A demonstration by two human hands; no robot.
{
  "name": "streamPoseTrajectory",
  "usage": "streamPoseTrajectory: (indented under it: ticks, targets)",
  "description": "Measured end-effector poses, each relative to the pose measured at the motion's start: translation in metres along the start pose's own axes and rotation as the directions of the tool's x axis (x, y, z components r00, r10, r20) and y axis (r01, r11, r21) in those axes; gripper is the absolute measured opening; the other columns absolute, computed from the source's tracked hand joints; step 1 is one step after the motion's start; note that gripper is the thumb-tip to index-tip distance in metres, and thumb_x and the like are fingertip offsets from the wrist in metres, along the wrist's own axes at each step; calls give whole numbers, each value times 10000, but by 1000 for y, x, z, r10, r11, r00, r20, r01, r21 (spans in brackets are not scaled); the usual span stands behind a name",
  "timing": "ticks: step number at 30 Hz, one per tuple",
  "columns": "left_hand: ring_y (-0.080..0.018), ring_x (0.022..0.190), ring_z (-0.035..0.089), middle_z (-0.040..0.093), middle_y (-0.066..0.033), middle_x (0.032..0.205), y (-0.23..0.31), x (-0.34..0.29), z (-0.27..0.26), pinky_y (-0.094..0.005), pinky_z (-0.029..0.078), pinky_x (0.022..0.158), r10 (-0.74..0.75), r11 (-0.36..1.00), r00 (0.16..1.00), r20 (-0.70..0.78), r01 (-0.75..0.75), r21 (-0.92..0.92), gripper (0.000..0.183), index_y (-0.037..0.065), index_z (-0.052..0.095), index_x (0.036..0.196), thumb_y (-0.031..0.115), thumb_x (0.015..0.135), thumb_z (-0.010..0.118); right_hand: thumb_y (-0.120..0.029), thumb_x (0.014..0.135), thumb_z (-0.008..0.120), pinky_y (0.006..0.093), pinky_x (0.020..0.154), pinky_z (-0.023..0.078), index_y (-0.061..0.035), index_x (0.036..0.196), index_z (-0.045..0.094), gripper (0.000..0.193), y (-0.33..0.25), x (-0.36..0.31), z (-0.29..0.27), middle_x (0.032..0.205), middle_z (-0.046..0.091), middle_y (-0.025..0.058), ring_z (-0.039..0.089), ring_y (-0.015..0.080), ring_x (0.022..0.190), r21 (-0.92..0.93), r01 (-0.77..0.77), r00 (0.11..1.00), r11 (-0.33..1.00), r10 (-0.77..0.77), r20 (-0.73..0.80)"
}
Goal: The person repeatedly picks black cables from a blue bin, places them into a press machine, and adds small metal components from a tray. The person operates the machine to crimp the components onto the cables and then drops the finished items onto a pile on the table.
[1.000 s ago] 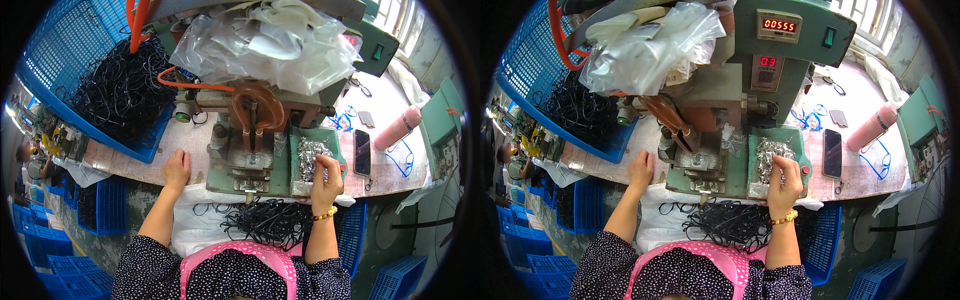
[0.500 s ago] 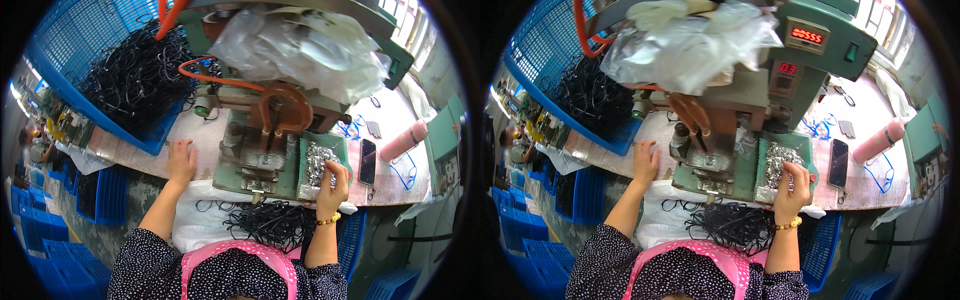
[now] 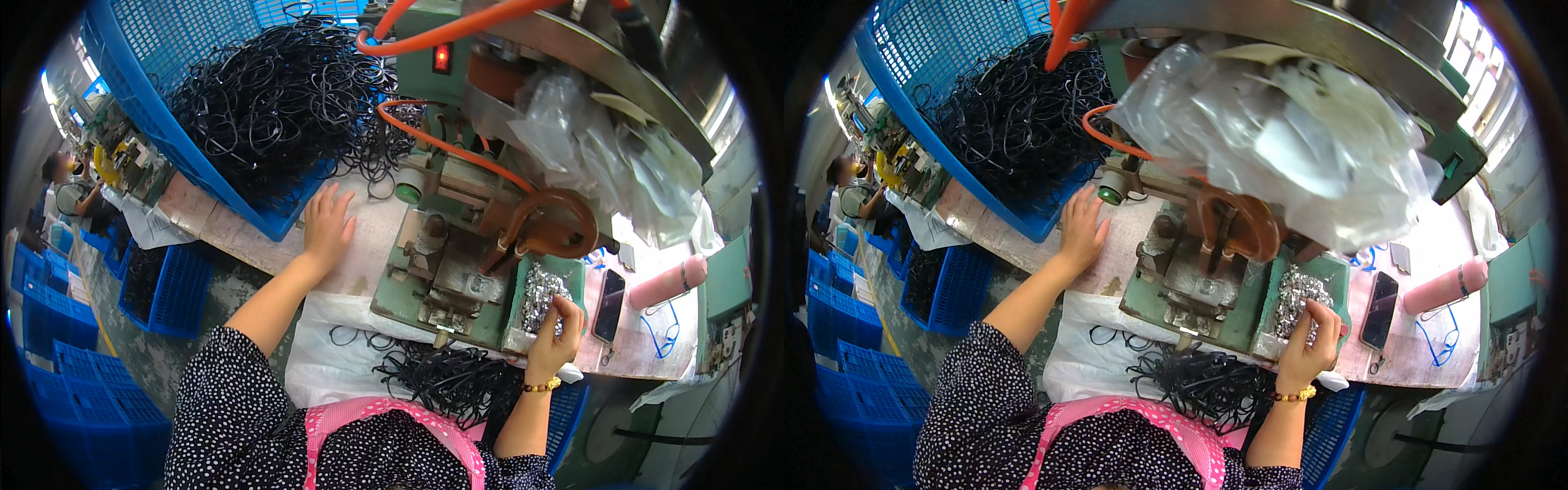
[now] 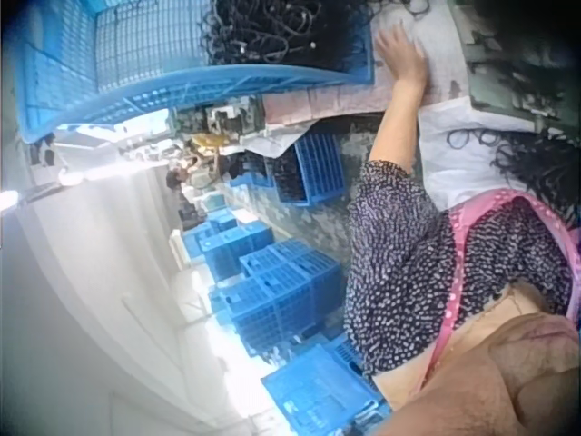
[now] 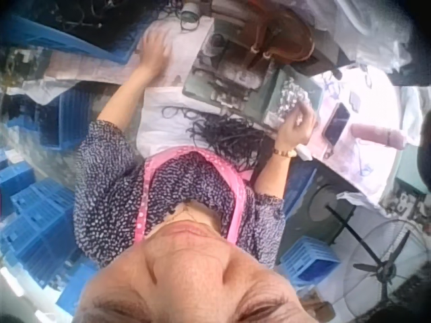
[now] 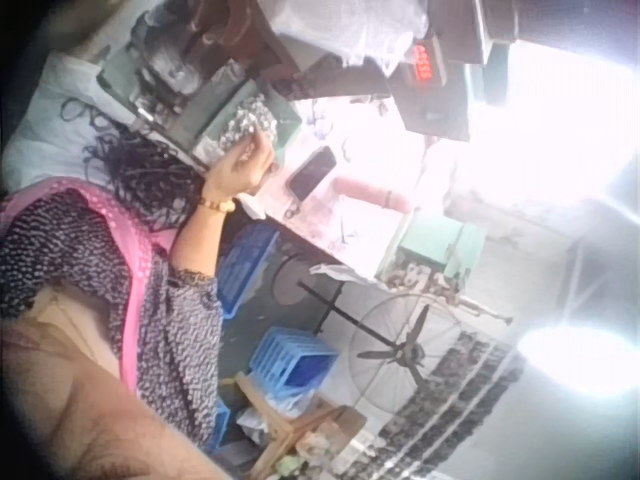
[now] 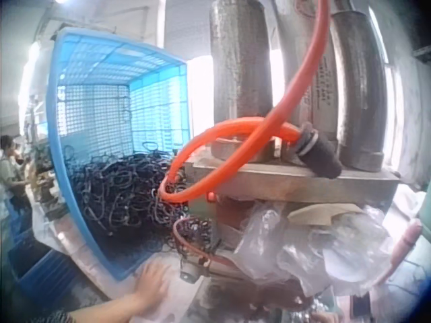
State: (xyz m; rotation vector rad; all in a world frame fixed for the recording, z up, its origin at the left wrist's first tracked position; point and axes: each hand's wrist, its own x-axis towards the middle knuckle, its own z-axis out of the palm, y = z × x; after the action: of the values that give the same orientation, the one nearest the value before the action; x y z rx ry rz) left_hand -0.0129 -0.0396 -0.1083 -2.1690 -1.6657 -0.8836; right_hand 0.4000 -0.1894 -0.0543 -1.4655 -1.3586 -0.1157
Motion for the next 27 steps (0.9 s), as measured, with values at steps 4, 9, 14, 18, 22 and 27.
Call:
streamPoseTrajectory:
  ticks: [4,9,14,18,22,27]
  targets:
    - [-442,1311,498,484,-235,1465,-11,43,14,-518,428,1068,36,962,996,-84,-12,271,594,163,515,1436,139,870,694,74,912,641,372,848,522,5,1042,701,160,0,0,2,987,700,129,658,284,917,-22,17,1000,1000,-17,4]
    - [-386,1033,666,629,-182,1198,-9,90,-1,-495,571,806,-197,973,945,260,157,168,570,140,551,1380,113,837,722,64,912,643,378,839,525,9,1044,699,153,-2,2,1,987,698,135,659,286,911,-52,34,999,998,-33,17]
    - [-373,892,686,667,-151,950,56,57,-26,-475,565,722,-5,993,987,158,23,-114,322,68,618,1155,74,836,660,55,909,645,383,842,525,10,1043,698,151,-3,0,3,989,694,143,659,296,916,-65,37,999,997,-35,24]
    - [-363,826,677,641,-127,856,61,29,-53,-479,547,671,9,991,986,165,13,-133,262,97,607,1152,40,898,629,42,919,643,387,837,527,12,1043,696,138,-2,0,3,985,690,147,658,303,909,-73,50,998,996,-48,34]
    - [-329,795,681,656,-103,857,60,20,-84,-445,544,623,100,986,994,53,-92,-141,229,109,609,1115,18,905,596,34,928,636,390,836,527,9,1042,695,130,-3,-1,2,978,686,148,658,306,906,-73,37,998,997,-34,46]
    - [-297,760,672,659,-95,854,38,77,-113,-411,535,577,212,963,940,-267,-248,-107,270,90,604,1160,4,905,586,43,912,645,391,843,526,9,1042,694,143,-2,-1,2,1001,688,149,658,305,914,-68,37,998,997,-33,56]
